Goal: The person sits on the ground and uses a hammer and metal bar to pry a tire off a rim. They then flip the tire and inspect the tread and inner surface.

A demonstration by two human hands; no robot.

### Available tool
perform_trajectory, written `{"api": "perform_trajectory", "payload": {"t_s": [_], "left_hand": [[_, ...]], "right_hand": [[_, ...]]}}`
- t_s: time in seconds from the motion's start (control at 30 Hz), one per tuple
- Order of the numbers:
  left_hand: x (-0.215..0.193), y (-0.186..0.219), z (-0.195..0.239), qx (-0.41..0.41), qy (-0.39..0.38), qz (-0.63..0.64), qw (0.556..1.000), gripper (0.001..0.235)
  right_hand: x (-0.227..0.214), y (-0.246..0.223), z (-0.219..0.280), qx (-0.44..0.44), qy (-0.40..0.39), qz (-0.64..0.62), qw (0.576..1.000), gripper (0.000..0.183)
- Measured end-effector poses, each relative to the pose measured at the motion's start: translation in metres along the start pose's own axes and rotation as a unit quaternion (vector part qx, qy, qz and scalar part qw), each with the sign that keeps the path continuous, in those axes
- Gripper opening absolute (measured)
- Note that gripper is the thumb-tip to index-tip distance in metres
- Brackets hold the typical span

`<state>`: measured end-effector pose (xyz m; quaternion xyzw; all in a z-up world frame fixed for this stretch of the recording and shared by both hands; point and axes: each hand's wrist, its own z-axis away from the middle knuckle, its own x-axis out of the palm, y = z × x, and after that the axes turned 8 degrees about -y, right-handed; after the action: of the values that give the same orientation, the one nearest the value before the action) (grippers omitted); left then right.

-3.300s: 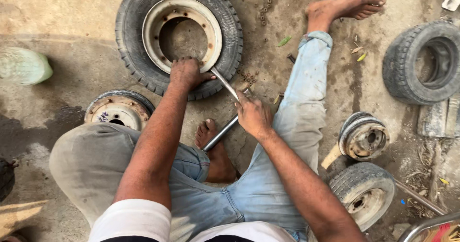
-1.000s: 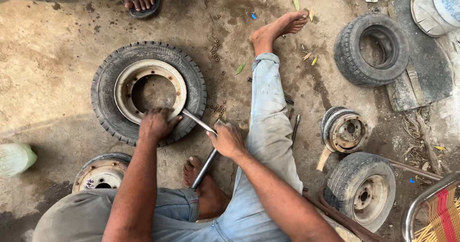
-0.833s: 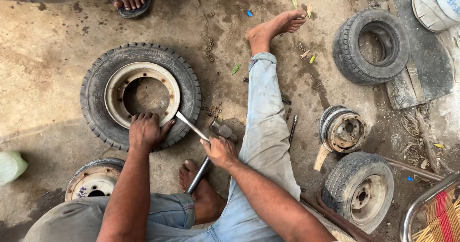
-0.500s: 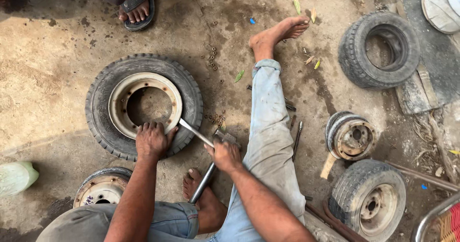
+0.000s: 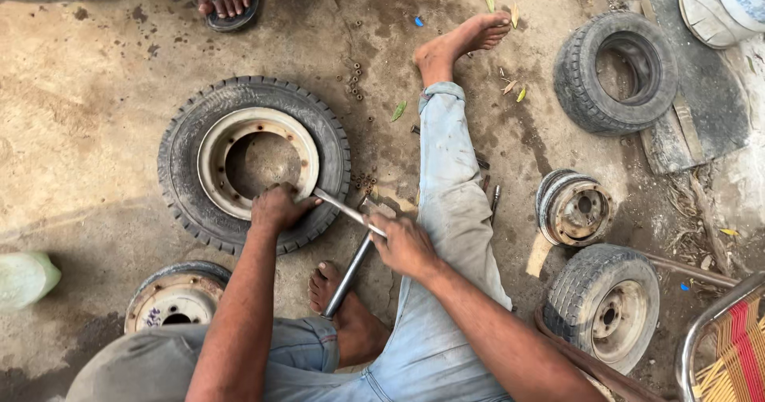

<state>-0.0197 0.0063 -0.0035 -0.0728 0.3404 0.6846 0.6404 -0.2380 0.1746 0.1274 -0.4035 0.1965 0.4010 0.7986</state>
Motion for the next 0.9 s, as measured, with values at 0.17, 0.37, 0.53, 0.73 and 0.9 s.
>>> {"api": "perform_trajectory", "payload": {"t_s": [0.17,0.37,0.53,0.73,0.9], "left_hand": [[-0.001,0.004,-0.006,-0.005,-0.019,-0.026,0.999,0.090],[0.014,-0.001,-0.020,0.019,0.059,-0.041,0.997,0.091],[0.016,-0.002,-0.010,0.020,0.080,-0.028,0.996,0.085],[0.028,-0.005,-0.007,0.046,0.117,-0.045,0.991,0.083],[0.025,-0.007,-0.008,0.050,0.119,-0.046,0.991,0.082]], "right_hand": [[0.018,-0.011,-0.009,-0.025,0.094,0.004,0.995,0.027],[-0.006,-0.062,-0.042,0.000,0.009,0.107,0.994,0.034],[-0.016,-0.072,-0.052,-0.030,0.042,0.187,0.981,0.022],[0.008,-0.037,0.004,-0.058,0.109,0.012,0.992,0.028],[-0.008,-0.079,-0.047,-0.035,0.050,0.221,0.973,0.026]]}}
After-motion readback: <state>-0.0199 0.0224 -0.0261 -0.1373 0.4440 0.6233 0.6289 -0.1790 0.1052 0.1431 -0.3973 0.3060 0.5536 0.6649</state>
